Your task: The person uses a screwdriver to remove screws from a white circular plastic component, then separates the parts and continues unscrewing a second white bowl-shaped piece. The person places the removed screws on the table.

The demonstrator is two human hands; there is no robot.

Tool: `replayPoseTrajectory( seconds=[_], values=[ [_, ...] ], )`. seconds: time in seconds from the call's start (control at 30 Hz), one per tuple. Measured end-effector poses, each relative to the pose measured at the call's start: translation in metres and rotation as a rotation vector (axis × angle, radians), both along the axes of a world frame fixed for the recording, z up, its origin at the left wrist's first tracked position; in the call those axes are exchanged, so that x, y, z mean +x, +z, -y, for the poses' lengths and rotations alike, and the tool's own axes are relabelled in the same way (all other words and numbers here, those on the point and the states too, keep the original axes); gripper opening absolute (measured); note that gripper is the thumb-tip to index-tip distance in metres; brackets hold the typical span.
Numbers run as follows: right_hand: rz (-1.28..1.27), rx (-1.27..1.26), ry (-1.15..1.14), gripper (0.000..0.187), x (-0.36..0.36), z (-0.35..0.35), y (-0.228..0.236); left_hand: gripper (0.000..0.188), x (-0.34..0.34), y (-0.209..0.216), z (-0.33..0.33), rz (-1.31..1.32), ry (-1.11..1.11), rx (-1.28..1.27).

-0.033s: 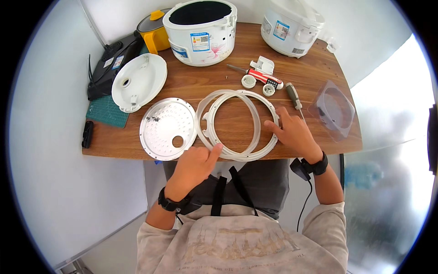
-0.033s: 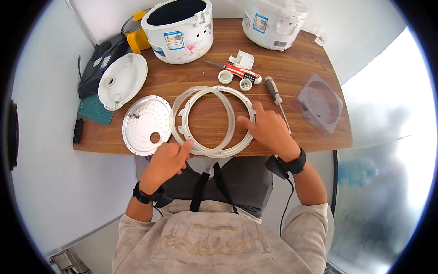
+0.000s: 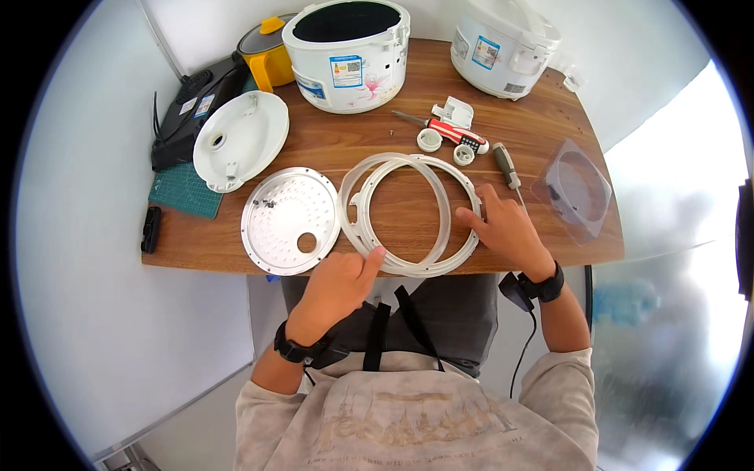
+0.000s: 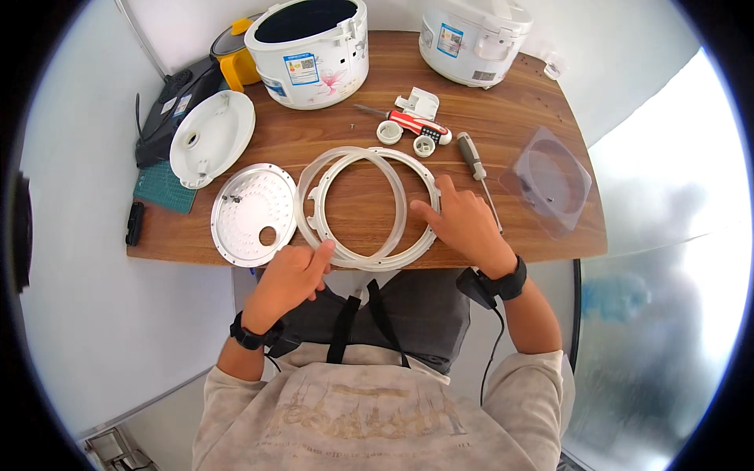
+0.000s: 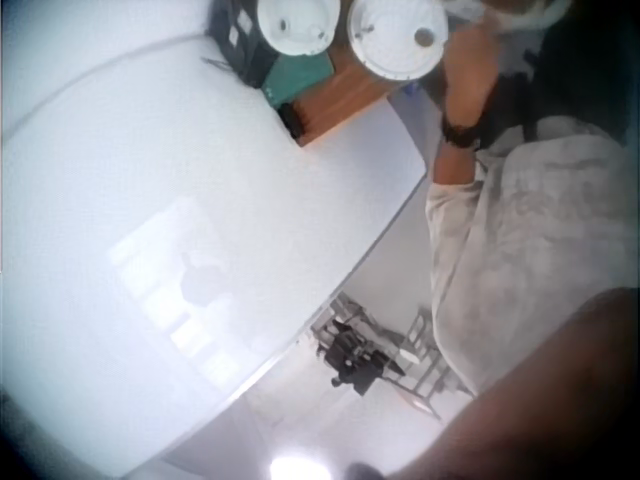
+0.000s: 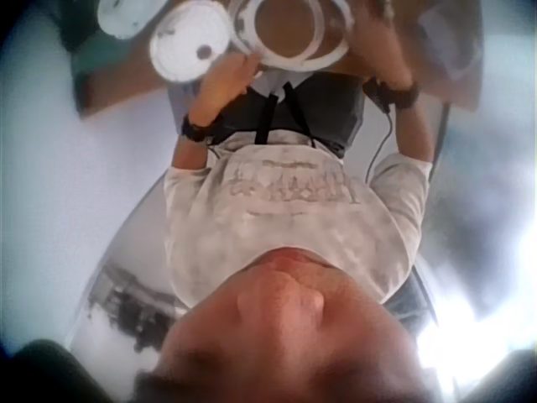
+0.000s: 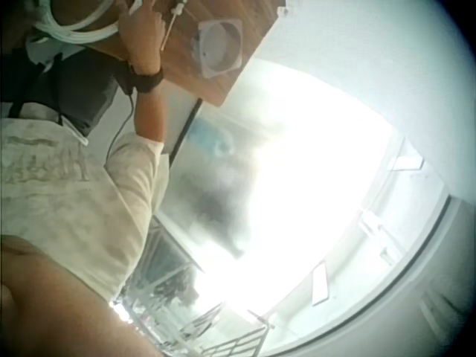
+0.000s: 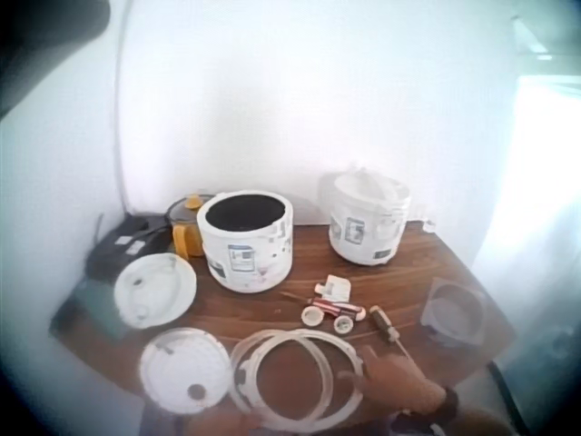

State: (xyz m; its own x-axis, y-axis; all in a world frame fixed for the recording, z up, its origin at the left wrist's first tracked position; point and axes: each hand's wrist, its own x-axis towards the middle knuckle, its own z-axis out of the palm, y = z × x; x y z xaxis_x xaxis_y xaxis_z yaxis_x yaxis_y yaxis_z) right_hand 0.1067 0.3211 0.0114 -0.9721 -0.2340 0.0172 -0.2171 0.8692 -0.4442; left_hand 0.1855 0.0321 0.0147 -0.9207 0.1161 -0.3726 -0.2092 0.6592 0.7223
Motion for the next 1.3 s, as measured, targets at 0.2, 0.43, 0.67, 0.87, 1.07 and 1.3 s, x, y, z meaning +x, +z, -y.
replayPoseTrajectory(
  seconds=[0.2,0.43,0.67,0.87,1.07,1.3],
  values=[
    [-0.012,-0.13,0.02,0.045,-0.003,-0.004,-0.009,0.068,-0.002,0.006,-0.011,0.053,-0.05,0.099],
    [-0.001,-0.056,-0.048,0.055,0.002,0.014,-0.004,0.068,0.004,-0.016,-0.033,-0.13,-0.364,-0.233],
    [-0.052,-0.073,-0.017,0.053,-0.003,0.006,-0.017,0.056,0.008,-0.016,-0.013,-0.155,-0.42,-0.132],
    [0.039,-0.101,-0.013,0.047,0.0,0.008,-0.005,0.034,0.019,-0.012,0.01,0.161,-0.24,0.281],
    [0.026,-0.161,0.072,0.046,0.001,0.03,0.013,0.037,0.037,0.007,0.041,0.195,-0.132,0.422],
    [-0.09,-0.169,0.27,0.04,-0.02,0.104,0.018,0.038,0.064,0.013,0.096,0.204,0.099,0.397]
  ],
)
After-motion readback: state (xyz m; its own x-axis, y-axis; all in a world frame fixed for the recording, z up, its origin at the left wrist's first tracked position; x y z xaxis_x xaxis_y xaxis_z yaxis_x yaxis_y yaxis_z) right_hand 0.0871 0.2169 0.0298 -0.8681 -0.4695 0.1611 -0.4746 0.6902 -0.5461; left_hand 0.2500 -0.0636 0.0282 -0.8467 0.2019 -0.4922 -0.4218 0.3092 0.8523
